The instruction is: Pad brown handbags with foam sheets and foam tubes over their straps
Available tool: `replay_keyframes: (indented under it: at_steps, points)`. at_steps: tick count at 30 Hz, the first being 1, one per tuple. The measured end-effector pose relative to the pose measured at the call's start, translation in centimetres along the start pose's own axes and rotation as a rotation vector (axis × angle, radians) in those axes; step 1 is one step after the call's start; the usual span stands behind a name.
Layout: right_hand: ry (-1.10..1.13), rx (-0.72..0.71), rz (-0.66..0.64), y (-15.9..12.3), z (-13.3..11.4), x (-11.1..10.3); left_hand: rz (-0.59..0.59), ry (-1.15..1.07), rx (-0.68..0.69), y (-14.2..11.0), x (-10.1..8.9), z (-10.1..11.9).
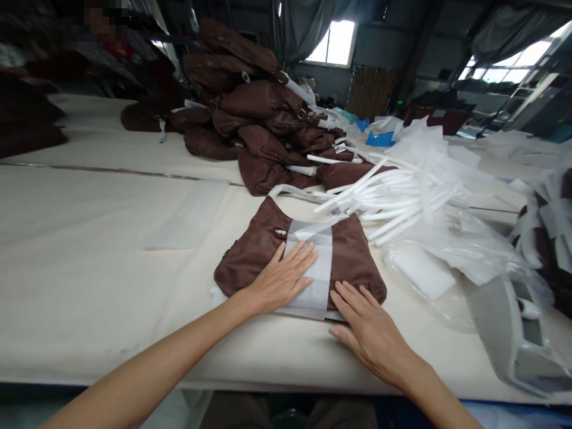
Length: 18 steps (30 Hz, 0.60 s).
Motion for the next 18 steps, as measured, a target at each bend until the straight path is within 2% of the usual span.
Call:
replay_keyframes:
  at_steps: [2, 4, 8, 12, 15, 18]
  points:
    - [0.023, 0.044, 0.048, 2.2, -0.3, -1.1, 0.009, 0.013, -0.003, 0.0, 0.0, 0.1]
    - [0.025, 0.068, 0.047, 4.2, -0.7, -1.1, 0.009, 0.024, -0.007, 0.0, 0.1, 0.1]
    - [0.048, 0.072, -0.104, 5.6, -0.9, 1.7, 0.026, 0.086, -0.03, 0.1, 0.2, 0.4]
    - [0.079, 0.091, -0.108, 5.3, -0.5, 3.2, 0.116, 0.175, -0.032, -0.4, 0.7, 0.8]
    - [0.107, 0.097, -0.091, 5.4, -0.9, 2.4, 0.172, 0.211, 0.008, -0.8, 1.1, 1.1]
    - [0.164, 0.076, -0.086, 4.9, -1.1, 0.3, 0.255, 0.215, 0.02, -0.8, 1.2, 1.1]
Point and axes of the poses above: each hand's wrist, its own y-axis towards the middle knuckle, its own x-axis out of the palm, z = x × y, the point moved 2 cm from there along y, towards the middle knuckle, and after that the axes turned 6 degrees about x, right-handed, at the moved point
